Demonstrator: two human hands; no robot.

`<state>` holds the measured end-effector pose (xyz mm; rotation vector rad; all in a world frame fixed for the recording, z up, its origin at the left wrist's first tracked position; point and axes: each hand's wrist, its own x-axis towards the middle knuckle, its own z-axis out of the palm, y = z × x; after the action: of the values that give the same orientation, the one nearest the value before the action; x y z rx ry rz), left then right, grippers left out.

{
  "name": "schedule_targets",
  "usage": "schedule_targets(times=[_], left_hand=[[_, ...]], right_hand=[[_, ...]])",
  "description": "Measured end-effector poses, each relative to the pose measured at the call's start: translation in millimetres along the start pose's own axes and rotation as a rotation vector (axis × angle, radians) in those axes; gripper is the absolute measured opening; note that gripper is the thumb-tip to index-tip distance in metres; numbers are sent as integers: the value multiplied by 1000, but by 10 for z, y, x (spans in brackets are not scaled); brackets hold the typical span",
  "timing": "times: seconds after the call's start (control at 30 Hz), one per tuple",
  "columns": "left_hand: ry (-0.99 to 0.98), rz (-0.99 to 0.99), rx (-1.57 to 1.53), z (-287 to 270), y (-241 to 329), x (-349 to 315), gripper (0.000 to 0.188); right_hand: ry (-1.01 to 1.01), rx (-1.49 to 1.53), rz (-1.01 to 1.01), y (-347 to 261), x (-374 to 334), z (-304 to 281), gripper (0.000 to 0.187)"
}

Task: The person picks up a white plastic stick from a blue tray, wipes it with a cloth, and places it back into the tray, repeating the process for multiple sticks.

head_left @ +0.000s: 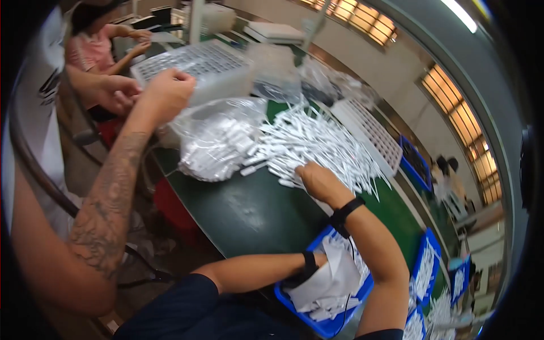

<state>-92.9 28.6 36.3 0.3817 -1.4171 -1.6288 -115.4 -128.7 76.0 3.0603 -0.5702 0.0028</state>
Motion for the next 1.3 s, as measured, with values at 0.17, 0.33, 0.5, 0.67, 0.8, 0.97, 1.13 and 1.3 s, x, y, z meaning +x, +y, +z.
schedule_targets(times=[0.17, 0.33, 0.5, 0.67, 0.8, 0.97, 1.13, 1.3], left_hand=[[155, 43, 50, -649, 555, -876, 43], [96, 33, 6, -491, 313, -591, 43], [-9, -55, -66, 190, -269, 89, 42], [38, -89, -138, 206, -333, 22, 41], [-13, -87, -196, 290, -432, 255, 41], [20, -235, -340, 87, -459, 134, 41], [95, -340, -522, 105, -393, 252, 40], [210, -411, -633, 311, -86, 258, 40]], right_hand=[[58, 51, -83, -129, 244, 126, 4], [43, -61, -65, -78, 128, -6, 3], [244, -5, -33, -146, -407, -669, 7], [542, 399, 532, -426, -1259, -1149, 14], [806, 1027, 738, -239, -2345, -897, 17], [958, 1642, 862, -516, -2824, -260, 31], [1209, 1703, 759, -534, -3057, 127, 17], [1239, 1708, 694, -664, -3126, 127, 15]])
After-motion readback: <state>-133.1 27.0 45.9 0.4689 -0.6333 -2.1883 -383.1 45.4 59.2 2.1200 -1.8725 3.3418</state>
